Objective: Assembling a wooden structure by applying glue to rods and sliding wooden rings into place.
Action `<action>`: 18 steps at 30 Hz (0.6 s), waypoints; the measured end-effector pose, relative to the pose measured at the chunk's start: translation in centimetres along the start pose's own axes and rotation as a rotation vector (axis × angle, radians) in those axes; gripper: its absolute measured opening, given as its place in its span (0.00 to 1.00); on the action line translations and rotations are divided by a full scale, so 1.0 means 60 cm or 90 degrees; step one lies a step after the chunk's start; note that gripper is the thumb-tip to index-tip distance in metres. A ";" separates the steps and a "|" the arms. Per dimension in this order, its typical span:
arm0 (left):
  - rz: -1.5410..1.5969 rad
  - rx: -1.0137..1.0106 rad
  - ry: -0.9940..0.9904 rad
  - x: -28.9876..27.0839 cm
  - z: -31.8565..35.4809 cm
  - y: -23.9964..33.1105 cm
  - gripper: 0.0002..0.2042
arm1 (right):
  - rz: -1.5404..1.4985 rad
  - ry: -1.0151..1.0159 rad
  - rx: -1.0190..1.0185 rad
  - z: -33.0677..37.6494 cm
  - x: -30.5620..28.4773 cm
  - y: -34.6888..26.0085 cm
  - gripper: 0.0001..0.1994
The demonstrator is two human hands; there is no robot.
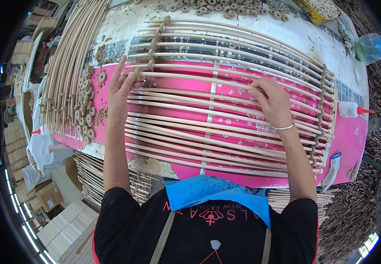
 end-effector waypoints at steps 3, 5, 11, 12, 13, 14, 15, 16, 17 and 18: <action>-0.021 -0.012 -0.007 0.002 0.002 -0.006 0.32 | 0.069 0.007 -0.027 -0.001 -0.003 -0.008 0.07; -0.040 -0.009 -0.003 0.002 0.004 -0.005 0.31 | 0.064 -0.001 -0.019 0.000 0.000 -0.003 0.07; -0.432 0.033 0.082 -0.027 0.011 0.044 0.23 | 0.071 -0.017 -0.020 -0.002 0.002 0.002 0.08; -0.563 0.204 0.014 0.009 0.012 0.076 0.23 | 0.073 -0.027 -0.011 -0.001 0.003 0.005 0.08; -0.690 0.379 -0.055 0.049 0.029 0.102 0.22 | 0.071 -0.027 -0.013 -0.002 0.004 0.005 0.08; -0.719 0.347 -0.078 0.063 0.031 0.099 0.20 | 0.067 -0.029 -0.007 -0.002 0.005 0.007 0.08; -0.720 0.348 -0.077 0.061 0.031 0.098 0.20 | 0.065 -0.031 0.000 -0.002 0.007 0.010 0.08; -0.733 0.364 -0.079 0.062 0.032 0.093 0.20 | 0.065 -0.031 0.001 -0.002 0.008 0.011 0.08; -0.746 0.380 -0.080 0.063 0.032 0.088 0.19 | 0.072 -0.025 -0.015 -0.003 0.008 0.008 0.08; -0.745 0.381 -0.081 0.062 0.030 0.084 0.19 | 0.078 -0.020 -0.031 -0.003 0.009 0.005 0.08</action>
Point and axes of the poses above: each hand's wrist, its own z-axis away from the middle knuckle, its own x-axis out of the palm, y = z × x, the point moved 10 cm from there along -z, towards the middle knuckle, and after that the axes turned 10 degrees about z, right-handed, at the moved point
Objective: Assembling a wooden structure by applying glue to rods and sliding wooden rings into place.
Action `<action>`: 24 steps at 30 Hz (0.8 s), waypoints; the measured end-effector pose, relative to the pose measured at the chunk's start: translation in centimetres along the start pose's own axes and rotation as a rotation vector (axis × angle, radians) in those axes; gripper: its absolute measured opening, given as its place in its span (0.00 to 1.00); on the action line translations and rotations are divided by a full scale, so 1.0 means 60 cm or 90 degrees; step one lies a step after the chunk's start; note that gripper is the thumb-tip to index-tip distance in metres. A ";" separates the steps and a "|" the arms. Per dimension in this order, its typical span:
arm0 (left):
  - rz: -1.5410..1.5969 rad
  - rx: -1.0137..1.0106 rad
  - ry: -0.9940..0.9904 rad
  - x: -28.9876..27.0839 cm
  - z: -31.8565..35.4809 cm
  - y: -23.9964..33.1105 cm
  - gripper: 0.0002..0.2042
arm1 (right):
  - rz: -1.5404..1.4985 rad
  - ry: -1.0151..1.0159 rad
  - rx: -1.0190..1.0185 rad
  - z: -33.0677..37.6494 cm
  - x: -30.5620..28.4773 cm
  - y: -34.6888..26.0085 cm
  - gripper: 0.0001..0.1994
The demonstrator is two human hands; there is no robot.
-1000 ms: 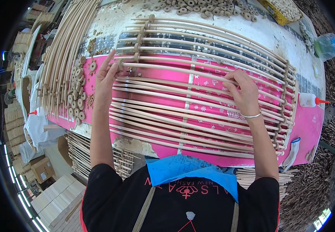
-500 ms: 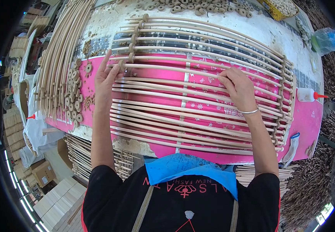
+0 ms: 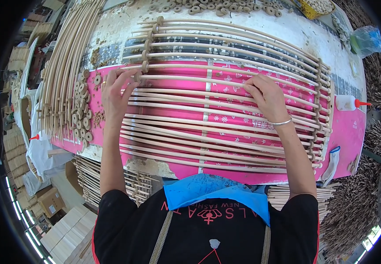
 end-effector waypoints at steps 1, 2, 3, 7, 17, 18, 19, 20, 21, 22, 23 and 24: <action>0.007 -0.005 -0.005 0.005 0.000 -0.004 0.18 | 0.001 0.000 0.001 0.002 0.006 0.000 0.08; 0.013 -0.010 -0.010 0.008 0.002 -0.008 0.18 | -0.085 0.010 0.043 0.005 0.013 0.009 0.08; 0.013 -0.010 -0.009 0.011 0.004 -0.010 0.18 | -0.171 0.019 0.085 0.007 0.017 0.019 0.07; 0.019 -0.022 -0.012 0.020 0.010 -0.014 0.17 | -0.118 -0.028 0.085 0.004 0.015 0.018 0.07; 0.133 0.041 -0.010 0.010 0.003 0.008 0.18 | 0.086 0.107 -0.108 -0.004 0.004 -0.027 0.08; 0.133 0.025 -0.008 0.019 0.002 0.005 0.18 | 0.099 0.108 -0.087 0.000 0.001 -0.020 0.08; 0.106 0.025 -0.014 0.019 0.003 0.005 0.18 | 0.108 0.103 -0.078 0.000 0.001 -0.018 0.08; 0.103 0.019 -0.016 0.023 0.001 0.008 0.18 | 0.116 0.107 -0.069 0.003 -0.004 -0.014 0.08; 0.098 0.013 -0.018 0.028 -0.003 0.010 0.18 | 0.118 0.105 -0.062 0.006 -0.006 -0.009 0.08; 0.100 0.007 -0.018 0.033 -0.003 0.009 0.17 | 0.118 0.103 -0.058 0.008 -0.006 -0.007 0.08; 0.105 0.013 -0.019 0.036 -0.005 0.014 0.17 | 0.123 0.105 -0.053 0.010 -0.006 -0.004 0.08; 0.112 0.000 -0.021 0.041 -0.008 0.015 0.18 | 0.127 0.120 -0.049 0.012 -0.008 -0.001 0.08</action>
Point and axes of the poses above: each hand's wrist, its own z-axis away from the middle knuckle, its own x-axis out of the palm, y = z × x, the point moved 10 cm from there along -z, towards the middle knuckle, and after that the axes turned 10 degrees about z, right-handed, at the moved point
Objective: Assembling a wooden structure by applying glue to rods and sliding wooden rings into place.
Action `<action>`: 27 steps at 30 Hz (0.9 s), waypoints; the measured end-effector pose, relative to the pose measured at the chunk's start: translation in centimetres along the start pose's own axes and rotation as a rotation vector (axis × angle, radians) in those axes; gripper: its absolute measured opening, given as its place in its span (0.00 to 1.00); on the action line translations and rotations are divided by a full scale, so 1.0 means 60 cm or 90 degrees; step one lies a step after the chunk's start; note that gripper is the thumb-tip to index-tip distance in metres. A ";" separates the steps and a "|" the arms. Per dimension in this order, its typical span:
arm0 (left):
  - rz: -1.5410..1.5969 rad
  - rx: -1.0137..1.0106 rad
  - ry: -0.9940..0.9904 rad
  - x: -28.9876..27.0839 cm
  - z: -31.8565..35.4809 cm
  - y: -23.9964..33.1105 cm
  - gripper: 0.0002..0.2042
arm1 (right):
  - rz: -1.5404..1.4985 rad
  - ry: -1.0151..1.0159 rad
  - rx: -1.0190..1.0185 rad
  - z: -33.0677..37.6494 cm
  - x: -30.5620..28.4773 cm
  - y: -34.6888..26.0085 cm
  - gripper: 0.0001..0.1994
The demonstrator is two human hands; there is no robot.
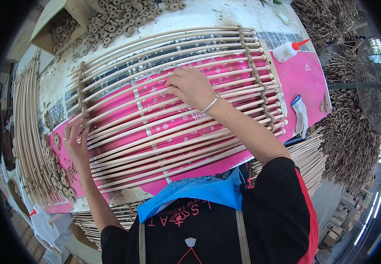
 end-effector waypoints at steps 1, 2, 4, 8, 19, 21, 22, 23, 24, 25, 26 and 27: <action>-0.002 -0.018 0.003 -0.008 0.004 -0.002 0.18 | -0.004 0.015 -0.003 -0.003 -0.002 -0.005 0.08; -0.008 -0.018 0.006 -0.015 0.008 -0.002 0.18 | -0.008 0.018 -0.007 -0.005 -0.003 -0.010 0.08; -0.003 -0.042 0.003 -0.028 0.017 -0.008 0.18 | -0.074 -0.036 0.001 -0.011 0.008 -0.018 0.08; -0.044 0.022 0.079 -0.074 0.015 0.009 0.22 | -0.112 0.010 -0.011 -0.020 -0.028 -0.021 0.07; 0.020 -0.109 0.206 -0.131 0.056 -0.047 0.17 | -0.149 0.053 0.038 -0.082 -0.049 0.085 0.06; 0.026 -0.133 0.213 -0.136 0.068 -0.080 0.17 | -0.111 0.057 0.027 -0.088 -0.044 0.097 0.06; 0.039 -0.131 0.224 -0.142 0.071 -0.097 0.17 | -0.115 0.056 0.022 -0.089 -0.039 0.099 0.06; 0.052 -0.128 0.235 -0.150 0.074 -0.111 0.17 | -0.110 0.047 0.029 -0.090 -0.032 0.103 0.06; 0.049 -0.143 0.241 -0.158 0.081 -0.127 0.17 | -0.104 0.038 0.037 -0.091 -0.024 0.108 0.06; 0.086 -0.187 0.259 -0.168 0.091 -0.159 0.17 | -0.106 0.049 0.034 -0.089 -0.018 0.115 0.06; 0.119 -0.234 0.278 -0.181 0.108 -0.194 0.18 | -0.113 0.047 0.028 -0.090 -0.013 0.114 0.06; 0.131 -0.258 0.315 -0.198 0.125 -0.222 0.18 | -0.110 0.042 0.035 -0.090 -0.007 0.116 0.06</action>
Point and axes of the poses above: each hand's wrist, its own z-axis away from the middle knuckle, its own x-axis out of the palm, y = z × x, the point moved 10 cm from there along -z, towards the middle knuckle, and after that the axes turned 10 degrees about z, right-handed, at the moved point
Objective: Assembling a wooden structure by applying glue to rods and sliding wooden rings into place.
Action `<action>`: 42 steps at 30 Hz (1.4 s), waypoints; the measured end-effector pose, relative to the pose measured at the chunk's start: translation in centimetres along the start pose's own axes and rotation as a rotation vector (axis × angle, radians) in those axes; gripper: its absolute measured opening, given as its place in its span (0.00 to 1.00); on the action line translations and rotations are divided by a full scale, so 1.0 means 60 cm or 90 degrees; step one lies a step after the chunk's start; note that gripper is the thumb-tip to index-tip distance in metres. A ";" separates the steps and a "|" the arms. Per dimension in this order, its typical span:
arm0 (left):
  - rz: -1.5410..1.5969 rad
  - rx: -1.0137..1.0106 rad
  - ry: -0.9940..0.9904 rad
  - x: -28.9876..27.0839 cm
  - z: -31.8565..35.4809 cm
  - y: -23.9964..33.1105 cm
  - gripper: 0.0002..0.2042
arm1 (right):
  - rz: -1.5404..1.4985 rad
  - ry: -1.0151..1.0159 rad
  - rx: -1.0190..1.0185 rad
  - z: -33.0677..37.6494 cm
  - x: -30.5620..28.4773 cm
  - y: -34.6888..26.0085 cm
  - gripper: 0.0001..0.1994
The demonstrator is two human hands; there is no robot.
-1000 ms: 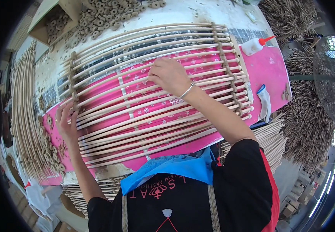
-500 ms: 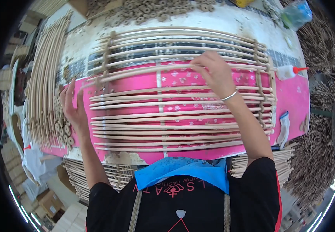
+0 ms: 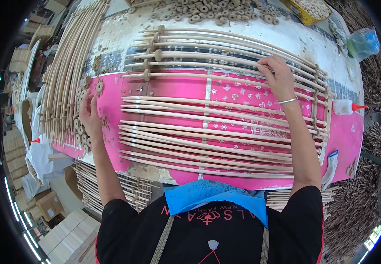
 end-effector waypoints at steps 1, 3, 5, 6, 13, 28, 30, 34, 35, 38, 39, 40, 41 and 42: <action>0.010 0.002 0.007 -0.017 -0.004 -0.009 0.18 | 0.004 -0.005 0.008 0.000 0.005 0.001 0.06; 0.032 0.006 0.028 -0.044 -0.012 -0.029 0.18 | 0.013 -0.009 0.001 0.000 0.005 -0.004 0.06; -0.035 -0.007 0.023 -0.067 -0.022 -0.043 0.18 | 0.019 0.007 -0.029 0.000 0.002 -0.011 0.05; -0.094 0.048 0.038 -0.076 -0.029 -0.046 0.18 | 0.042 0.013 -0.044 0.001 -0.002 -0.015 0.05; -0.223 0.097 -0.114 0.018 -0.058 -0.005 0.19 | 0.076 0.081 -0.079 0.001 -0.042 -0.095 0.06; -0.199 0.075 -0.081 0.048 -0.047 -0.006 0.15 | -0.039 -0.285 0.026 0.099 0.071 -0.141 0.06; -0.062 0.021 -0.079 0.057 -0.029 0.004 0.15 | -0.062 -0.259 0.021 0.097 0.070 -0.144 0.08; 0.252 -0.212 -0.108 0.092 0.020 -0.002 0.17 | -0.145 -0.234 0.108 0.100 0.060 -0.128 0.08; 0.300 -0.257 -0.124 0.102 0.030 -0.006 0.17 | -0.152 -0.221 0.099 0.099 0.054 -0.130 0.08; 0.395 -0.314 -0.161 0.120 0.042 -0.020 0.16 | -0.168 -0.202 0.088 0.097 0.048 -0.134 0.07; 0.442 -0.327 -0.183 0.128 0.046 -0.022 0.16 | -0.176 -0.197 0.086 0.096 0.047 -0.135 0.06; 0.442 -0.327 -0.184 0.128 0.047 -0.024 0.16 | -0.176 -0.197 0.087 0.096 0.046 -0.136 0.06; 0.469 -0.344 -0.172 0.127 0.048 -0.028 0.16 | -0.172 -0.198 0.085 0.095 0.047 -0.137 0.07; 0.496 -0.362 -0.159 0.126 0.049 -0.032 0.16 | -0.168 -0.200 0.084 0.095 0.047 -0.137 0.07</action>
Point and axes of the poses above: each hand's wrist, its own z-axis away from the middle knuckle, its own x-axis out of the palm, y = z × x, the point moved 10 cm from there along -z, towards the middle knuckle, and after that the axes turned 10 degrees about z, right-handed, at the moved point
